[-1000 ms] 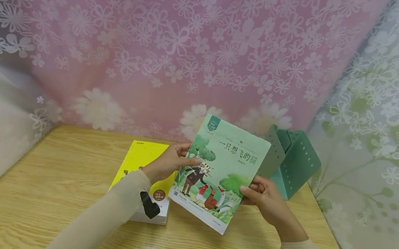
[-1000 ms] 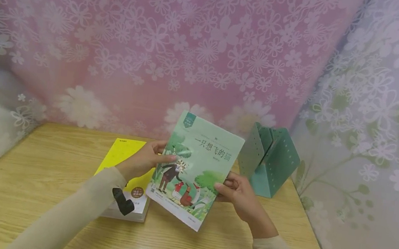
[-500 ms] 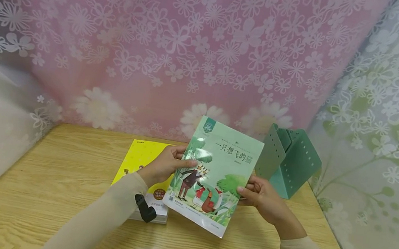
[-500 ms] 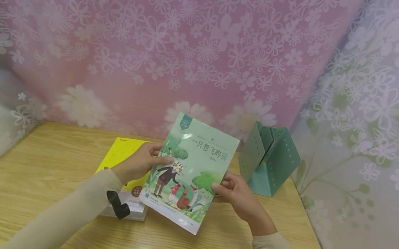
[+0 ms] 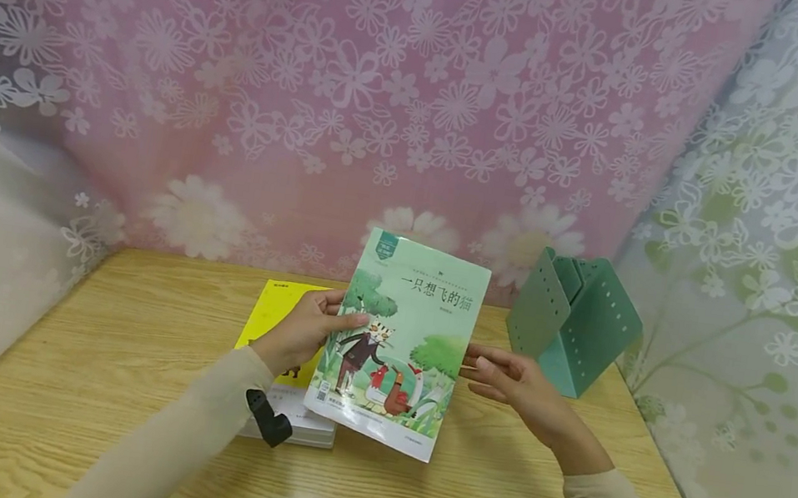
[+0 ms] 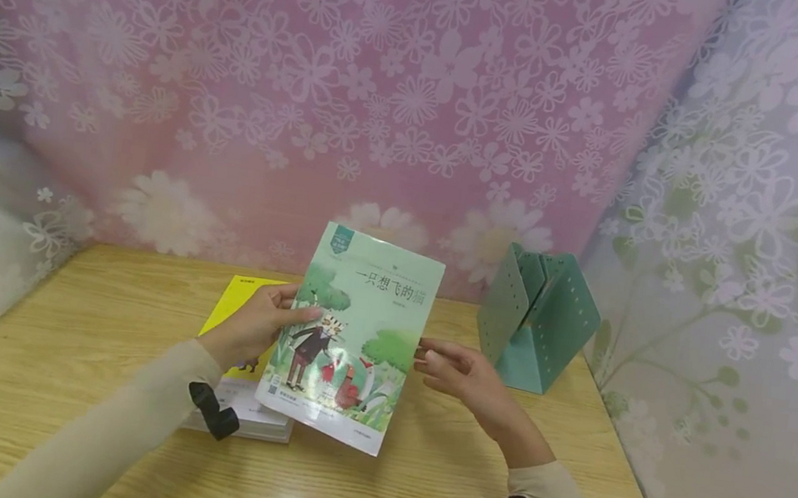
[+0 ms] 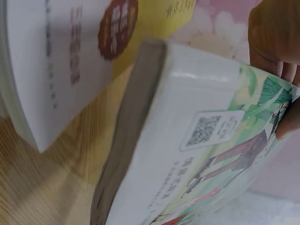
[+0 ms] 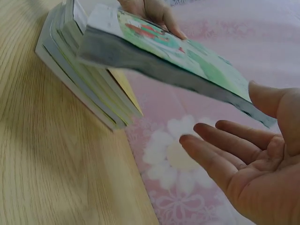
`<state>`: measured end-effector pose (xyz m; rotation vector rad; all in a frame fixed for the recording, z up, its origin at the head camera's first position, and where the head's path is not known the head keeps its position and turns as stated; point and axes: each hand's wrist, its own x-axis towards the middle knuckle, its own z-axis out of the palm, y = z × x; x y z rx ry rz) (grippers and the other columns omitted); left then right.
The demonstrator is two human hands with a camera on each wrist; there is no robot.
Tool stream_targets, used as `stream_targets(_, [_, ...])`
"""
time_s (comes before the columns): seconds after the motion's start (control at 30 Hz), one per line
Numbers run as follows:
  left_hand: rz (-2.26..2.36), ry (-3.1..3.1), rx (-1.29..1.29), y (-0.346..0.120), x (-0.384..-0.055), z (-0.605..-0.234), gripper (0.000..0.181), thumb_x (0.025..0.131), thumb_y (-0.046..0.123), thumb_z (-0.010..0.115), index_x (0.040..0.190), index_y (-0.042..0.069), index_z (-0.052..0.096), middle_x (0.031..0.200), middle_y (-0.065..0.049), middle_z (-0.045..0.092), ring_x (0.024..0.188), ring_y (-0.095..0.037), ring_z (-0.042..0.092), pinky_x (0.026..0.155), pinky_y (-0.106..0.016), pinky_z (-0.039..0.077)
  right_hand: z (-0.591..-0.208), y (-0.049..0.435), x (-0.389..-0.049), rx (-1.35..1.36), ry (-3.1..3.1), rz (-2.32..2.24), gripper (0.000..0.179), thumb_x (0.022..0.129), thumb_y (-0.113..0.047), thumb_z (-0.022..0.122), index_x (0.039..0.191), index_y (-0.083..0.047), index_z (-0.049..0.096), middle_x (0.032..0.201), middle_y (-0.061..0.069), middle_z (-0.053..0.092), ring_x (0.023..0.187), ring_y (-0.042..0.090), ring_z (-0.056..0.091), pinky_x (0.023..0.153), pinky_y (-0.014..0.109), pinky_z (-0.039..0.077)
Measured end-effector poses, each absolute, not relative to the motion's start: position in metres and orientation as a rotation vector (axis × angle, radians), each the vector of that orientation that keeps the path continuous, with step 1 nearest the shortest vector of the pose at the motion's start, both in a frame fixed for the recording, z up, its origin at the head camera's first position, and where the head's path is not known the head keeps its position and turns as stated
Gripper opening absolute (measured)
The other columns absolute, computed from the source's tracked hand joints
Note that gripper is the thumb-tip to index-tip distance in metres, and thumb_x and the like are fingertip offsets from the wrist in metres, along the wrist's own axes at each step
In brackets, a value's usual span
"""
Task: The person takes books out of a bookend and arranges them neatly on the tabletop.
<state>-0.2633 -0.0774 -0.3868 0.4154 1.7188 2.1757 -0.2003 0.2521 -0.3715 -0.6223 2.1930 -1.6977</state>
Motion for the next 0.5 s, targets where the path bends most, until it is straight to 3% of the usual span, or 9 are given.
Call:
stream_targets(0.13, [2.178,1.735,0.317,-0.094,-0.265,-0.389,0.057,0.089,0.012,0.069,0.141,0.005,0.046,0.110,-0.008,0.070,0.095,-0.021,0.069,0.082,-0.039,0.056,-0.371,0.259,-0.200,-0.620,2.270,-1.660,0.046,0.105,-0.024,0.038,0.145,0.001,0.038,0.146,0.022,0.041,0.133,0.034,0.042,0.103,0.038,0.043])
stream_targets(0.3, [2.169,1.753,0.199,-0.122,-0.268,-0.392,0.058,0.091,0.015,0.067,0.142,0.006,0.043,0.105,-0.004,0.071,0.092,-0.020,0.070,0.080,-0.039,0.057,-0.368,0.267,-0.198,-0.612,2.368,-1.646,0.046,0.106,-0.025,0.037,0.145,0.000,0.038,0.146,0.020,0.041,0.132,0.023,0.046,0.104,0.044,0.041])
stream_targets(0.5, [2.137,1.812,0.059,-0.153,-0.270,-0.397,0.062,0.091,0.016,0.067,0.144,0.001,0.038,0.094,0.000,0.070,0.082,-0.015,0.070,0.075,-0.032,0.058,-0.365,0.276,-0.196,-0.613,2.415,-1.630,0.049,0.106,-0.025,0.036,0.148,0.000,0.030,0.147,0.022,0.039,0.133,0.037,0.039,0.104,0.041,0.041])
